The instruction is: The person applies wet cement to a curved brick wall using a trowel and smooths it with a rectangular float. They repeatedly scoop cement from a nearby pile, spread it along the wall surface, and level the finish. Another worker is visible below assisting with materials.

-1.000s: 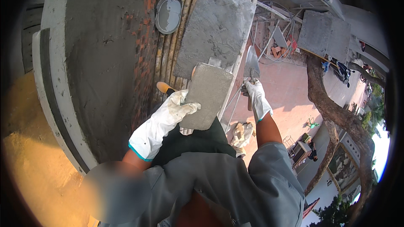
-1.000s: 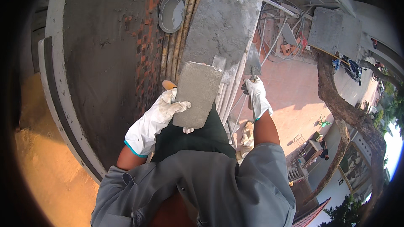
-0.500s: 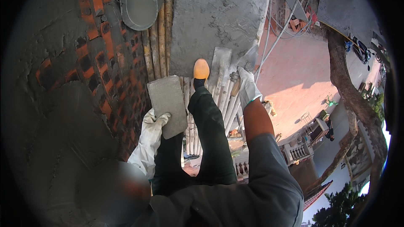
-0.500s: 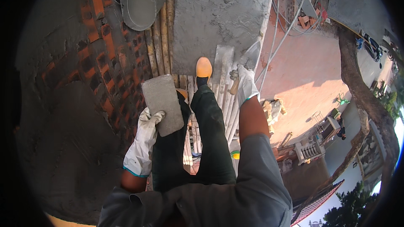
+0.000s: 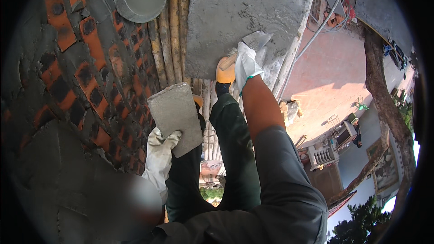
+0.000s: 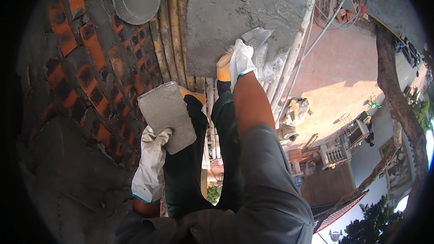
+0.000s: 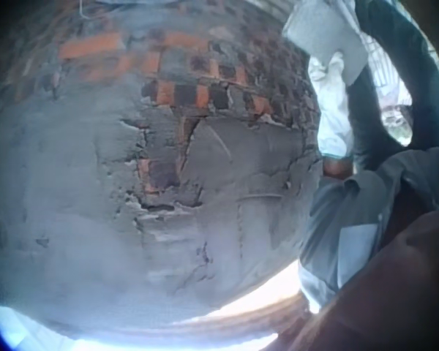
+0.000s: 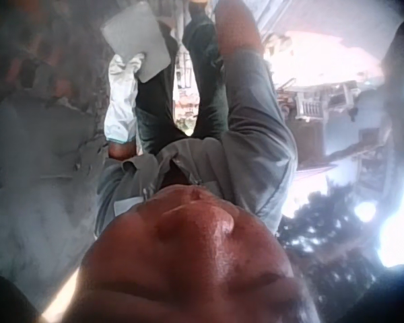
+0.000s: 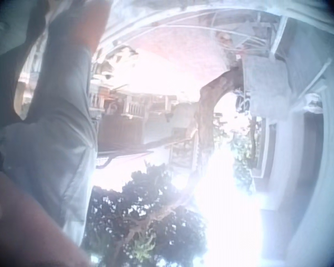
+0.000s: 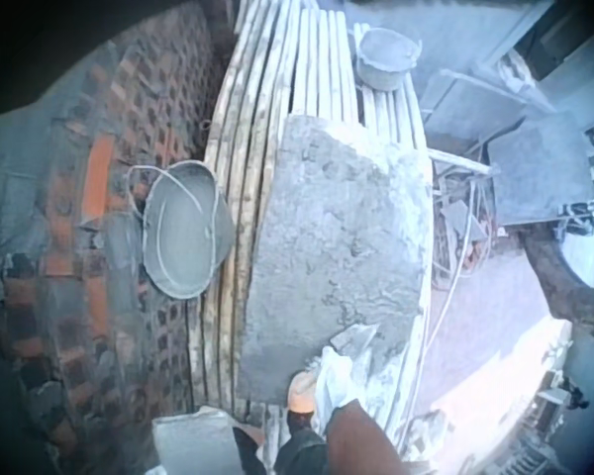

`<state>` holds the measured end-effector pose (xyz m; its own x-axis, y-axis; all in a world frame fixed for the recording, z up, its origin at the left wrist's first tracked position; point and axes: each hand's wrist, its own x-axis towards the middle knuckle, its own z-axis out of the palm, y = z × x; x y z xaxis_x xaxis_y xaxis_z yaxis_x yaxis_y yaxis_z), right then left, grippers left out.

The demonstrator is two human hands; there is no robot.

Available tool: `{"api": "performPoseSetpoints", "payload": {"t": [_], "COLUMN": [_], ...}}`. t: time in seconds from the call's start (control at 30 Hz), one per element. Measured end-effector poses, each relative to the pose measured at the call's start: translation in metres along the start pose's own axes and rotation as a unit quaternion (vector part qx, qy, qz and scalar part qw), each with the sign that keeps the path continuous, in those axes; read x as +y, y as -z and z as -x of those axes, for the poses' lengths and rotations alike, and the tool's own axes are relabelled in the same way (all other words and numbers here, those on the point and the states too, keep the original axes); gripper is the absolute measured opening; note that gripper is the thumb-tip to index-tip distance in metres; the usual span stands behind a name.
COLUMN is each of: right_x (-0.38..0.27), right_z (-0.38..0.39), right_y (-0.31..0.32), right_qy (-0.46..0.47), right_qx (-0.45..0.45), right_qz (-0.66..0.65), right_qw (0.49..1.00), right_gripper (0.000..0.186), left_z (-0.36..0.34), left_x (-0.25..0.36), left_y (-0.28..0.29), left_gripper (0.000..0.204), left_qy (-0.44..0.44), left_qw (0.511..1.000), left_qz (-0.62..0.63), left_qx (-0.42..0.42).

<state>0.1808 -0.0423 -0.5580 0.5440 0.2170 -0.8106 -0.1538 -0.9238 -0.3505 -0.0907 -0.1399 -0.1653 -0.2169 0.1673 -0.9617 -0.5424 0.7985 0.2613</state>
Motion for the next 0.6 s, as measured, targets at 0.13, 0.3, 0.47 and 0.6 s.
{"api": "performPoseSetpoints", "payload": {"t": [0.13,0.3,0.47,0.6], "right_x": [-0.022,-0.080,-0.158,-0.218], "right_z": [0.023,0.066,0.177,0.303], "right_y": [-0.014,0.021,0.094,0.172], "right_qy": [0.016,0.014,0.151,0.333], "right_qx": [-0.075,-0.204,-0.201,-0.117], "right_qz": [-0.026,-0.058,-0.006,0.146], "right_qw": [0.997,0.977,0.968,0.924], "right_gripper": [0.031,0.019,0.016,0.029], "left_z": [0.004,0.006,0.017,0.041], "left_x": [0.002,0.016,0.043,0.081], "left_y": [0.004,0.007,-0.020,-0.081], "left_gripper": [0.030,0.034,0.033,0.029], "left_qy": [-0.033,-0.116,-0.167,-0.208], "left_qw": [0.999,0.991,0.972,0.933], "left_qz": [-0.016,0.013,0.108,0.206], "left_qx": [-0.012,-0.064,-0.125,-0.210]}}
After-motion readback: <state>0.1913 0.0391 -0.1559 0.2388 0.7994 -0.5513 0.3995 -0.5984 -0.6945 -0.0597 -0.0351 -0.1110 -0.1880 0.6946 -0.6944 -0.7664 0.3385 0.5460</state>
